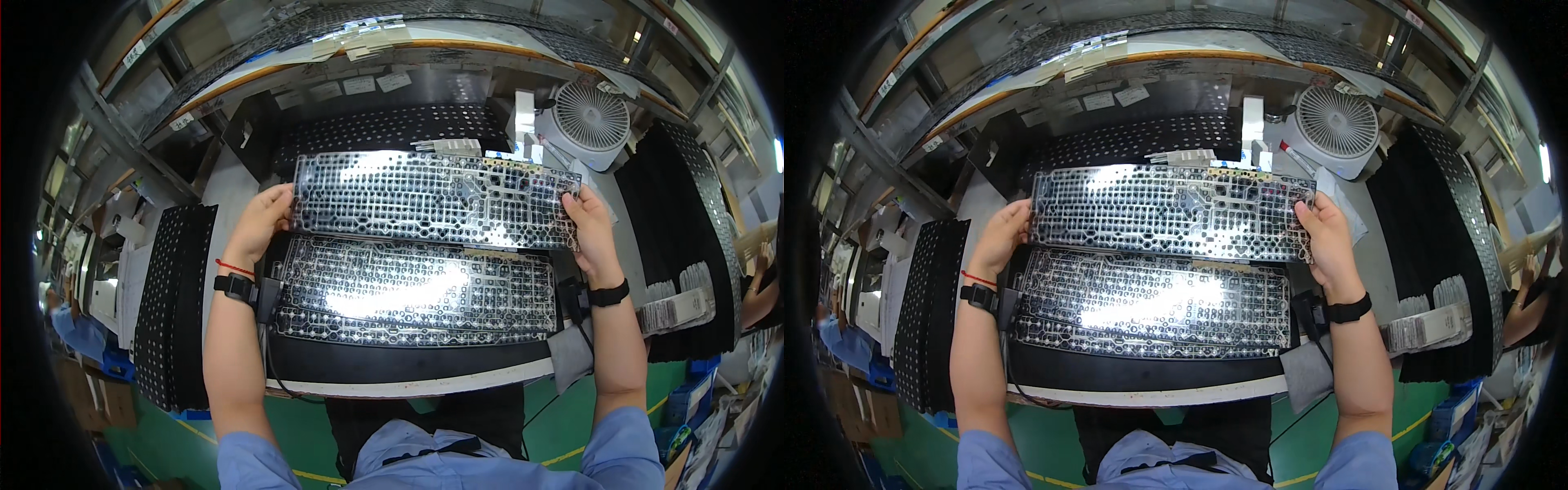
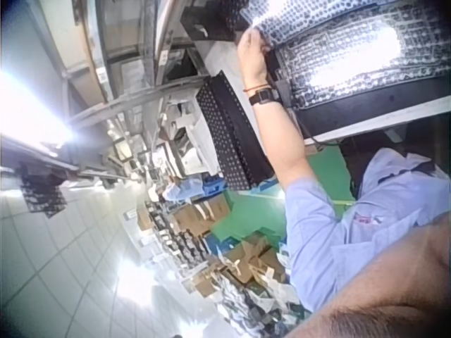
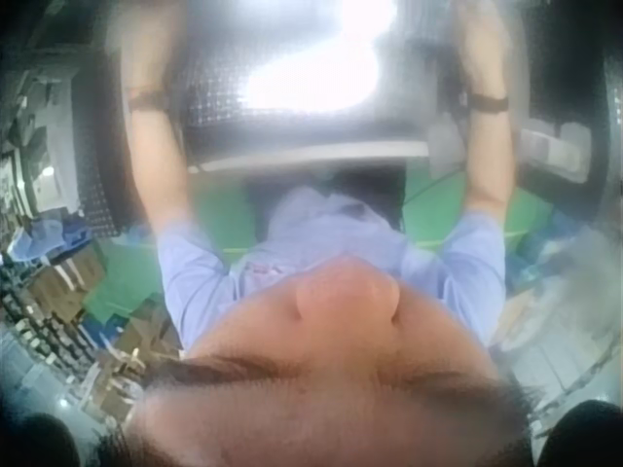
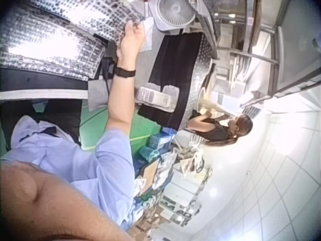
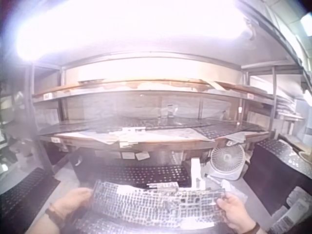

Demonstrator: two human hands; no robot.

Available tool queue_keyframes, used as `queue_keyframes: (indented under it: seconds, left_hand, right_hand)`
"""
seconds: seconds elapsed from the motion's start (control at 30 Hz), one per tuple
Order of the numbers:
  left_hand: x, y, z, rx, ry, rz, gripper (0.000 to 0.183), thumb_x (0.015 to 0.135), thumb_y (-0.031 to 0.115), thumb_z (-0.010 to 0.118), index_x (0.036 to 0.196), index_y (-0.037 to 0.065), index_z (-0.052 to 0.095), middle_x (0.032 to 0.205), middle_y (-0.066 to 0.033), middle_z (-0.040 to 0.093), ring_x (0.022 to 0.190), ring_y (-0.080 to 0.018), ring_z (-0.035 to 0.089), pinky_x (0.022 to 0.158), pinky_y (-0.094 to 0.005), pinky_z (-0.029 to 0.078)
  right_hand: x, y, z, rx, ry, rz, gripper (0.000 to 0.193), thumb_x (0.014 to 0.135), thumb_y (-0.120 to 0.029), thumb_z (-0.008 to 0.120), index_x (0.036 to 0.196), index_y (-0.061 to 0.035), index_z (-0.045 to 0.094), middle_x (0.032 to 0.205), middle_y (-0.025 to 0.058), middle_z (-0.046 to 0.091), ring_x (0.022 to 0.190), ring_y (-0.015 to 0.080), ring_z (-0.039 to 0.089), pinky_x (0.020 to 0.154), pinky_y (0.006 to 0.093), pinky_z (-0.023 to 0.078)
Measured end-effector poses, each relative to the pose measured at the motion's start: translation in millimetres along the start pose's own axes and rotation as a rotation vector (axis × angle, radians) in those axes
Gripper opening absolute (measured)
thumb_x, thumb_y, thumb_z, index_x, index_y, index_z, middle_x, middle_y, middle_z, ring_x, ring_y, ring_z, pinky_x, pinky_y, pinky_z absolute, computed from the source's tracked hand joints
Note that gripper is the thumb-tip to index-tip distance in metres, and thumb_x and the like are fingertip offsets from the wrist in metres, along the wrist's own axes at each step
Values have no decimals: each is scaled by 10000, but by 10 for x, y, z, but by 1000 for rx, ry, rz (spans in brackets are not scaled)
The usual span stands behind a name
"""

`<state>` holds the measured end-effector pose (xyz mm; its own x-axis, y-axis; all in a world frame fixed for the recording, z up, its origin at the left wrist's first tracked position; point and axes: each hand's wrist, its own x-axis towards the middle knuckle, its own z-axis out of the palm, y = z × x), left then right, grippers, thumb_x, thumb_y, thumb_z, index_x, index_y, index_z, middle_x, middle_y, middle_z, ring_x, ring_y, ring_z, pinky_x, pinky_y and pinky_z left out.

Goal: The person is assembling a keyboard by placing the internal metal layer and a flexible circuit layer onto the plastic frame and then stacking completed units.

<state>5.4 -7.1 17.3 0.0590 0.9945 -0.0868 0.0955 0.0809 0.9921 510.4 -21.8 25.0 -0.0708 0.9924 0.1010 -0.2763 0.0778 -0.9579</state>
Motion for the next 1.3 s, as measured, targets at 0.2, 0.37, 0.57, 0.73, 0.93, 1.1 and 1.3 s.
queue_keyframes:
  seconds: [0.2,0.37,0.57,0.73,0.93,1.1,1.3]
  left_hand:
    - [50,-77,-99,-37,29,81,128,989,195,566,967,85,627,758,65,572,627,-13,471,589,-169,379]
    - [79,-87,26,-200,178,74,120,1001,193,547,974,95,611,722,80,523,594,-10,429,546,-174,350]
    - [93,-115,-97,-150,163,95,151,1006,225,544,948,98,601,653,62,464,573,-33,427,511,-194,334]
    - [12,-13,-11,-286,137,116,269,1044,320,460,949,101,585,669,23,516,530,-76,462,486,-202,350]
    - [-3,-16,20,-195,187,125,218,1014,257,527,1087,71,614,808,5,643,613,-55,569,526,-179,395]
    - [2,-6,12,-8,121,36,201,994,175,545,1158,71,595,823,41,643,601,-13,530,510,-152,382]
    - [75,-130,-81,-168,117,61,149,993,165,551,1101,69,591,859,35,635,612,6,518,497,-137,382]
  right_hand:
    - [30,51,-41,-11,59,43,205,1025,-161,490,1095,2,594,988,72,680,806,106,645,713,236,522]
    - [45,89,-115,-110,76,71,190,1019,-201,518,1010,-41,621,776,-23,629,591,25,529,523,176,408]
    - [12,65,-181,-189,106,-67,188,1020,-230,523,978,-72,617,670,-48,575,480,11,433,444,165,328]
    - [-72,-57,29,-142,155,-107,193,1016,-248,537,964,-70,590,719,-8,611,520,35,502,465,177,369]
    - [-31,8,-62,-188,56,-97,80,970,-124,590,1001,-51,584,847,23,647,661,50,581,537,185,427]
    - [-46,19,14,-287,70,-135,181,914,-13,624,1091,-33,592,971,12,625,729,38,581,561,173,424]
    - [-58,-5,41,-341,99,-115,215,929,-39,611,1141,-31,581,959,18,610,728,50,583,564,171,424]
